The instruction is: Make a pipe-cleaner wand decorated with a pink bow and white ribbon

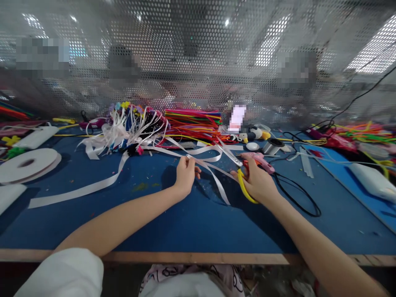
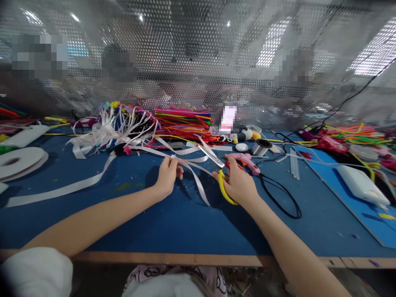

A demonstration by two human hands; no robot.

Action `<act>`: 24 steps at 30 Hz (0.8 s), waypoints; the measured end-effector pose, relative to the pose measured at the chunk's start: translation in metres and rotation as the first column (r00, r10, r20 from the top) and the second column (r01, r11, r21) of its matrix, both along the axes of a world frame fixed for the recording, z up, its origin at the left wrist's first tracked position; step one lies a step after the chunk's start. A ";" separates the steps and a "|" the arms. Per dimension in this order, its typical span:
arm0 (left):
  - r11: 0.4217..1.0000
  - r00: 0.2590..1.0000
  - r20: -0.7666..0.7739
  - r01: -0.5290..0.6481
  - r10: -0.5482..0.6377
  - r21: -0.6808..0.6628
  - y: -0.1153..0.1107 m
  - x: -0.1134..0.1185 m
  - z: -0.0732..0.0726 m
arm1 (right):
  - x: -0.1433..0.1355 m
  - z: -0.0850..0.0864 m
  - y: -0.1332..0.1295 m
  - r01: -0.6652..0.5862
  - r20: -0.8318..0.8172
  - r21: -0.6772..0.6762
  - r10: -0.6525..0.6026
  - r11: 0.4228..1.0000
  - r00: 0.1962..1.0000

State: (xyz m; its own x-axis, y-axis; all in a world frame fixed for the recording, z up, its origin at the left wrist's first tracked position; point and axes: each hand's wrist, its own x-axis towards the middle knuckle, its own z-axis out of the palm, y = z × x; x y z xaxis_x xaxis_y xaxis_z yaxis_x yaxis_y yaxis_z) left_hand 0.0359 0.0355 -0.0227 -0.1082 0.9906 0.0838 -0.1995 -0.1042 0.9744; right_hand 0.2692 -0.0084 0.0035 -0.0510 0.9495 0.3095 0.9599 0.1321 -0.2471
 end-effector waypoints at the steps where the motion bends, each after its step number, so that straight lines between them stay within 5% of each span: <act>1: 1.000 1.000 0.011 -0.028 0.028 -0.003 0.002 -0.001 0.002 | 0.002 0.000 0.001 -0.017 -0.031 0.018 0.018 1.000 0.999; 6: 0.995 0.999 0.032 -0.028 0.025 0.096 0.000 -0.007 0.032 | 0.008 -0.002 0.005 -0.012 0.002 0.136 0.012 0.991 1.000; 13: 0.940 0.955 -0.183 0.269 -0.233 0.208 -0.057 -0.024 0.130 | 0.003 0.001 -0.001 -0.047 0.029 0.121 0.044 0.991 0.999; 16: 0.922 0.928 -0.271 0.319 -0.256 0.220 -0.085 -0.033 0.160 | -0.005 0.007 -0.007 -0.102 0.026 0.103 0.100 0.989 0.995; 19: 0.917 0.895 -0.336 0.362 -0.292 0.168 -0.090 -0.037 0.161 | -0.014 0.009 -0.007 -0.147 -0.012 0.034 0.147 0.989 0.989; 24: 0.938 0.874 -0.363 0.347 -0.324 -0.003 -0.065 -0.033 0.116 | -0.019 0.004 0.007 -0.190 -0.043 -0.079 0.187 0.979 0.981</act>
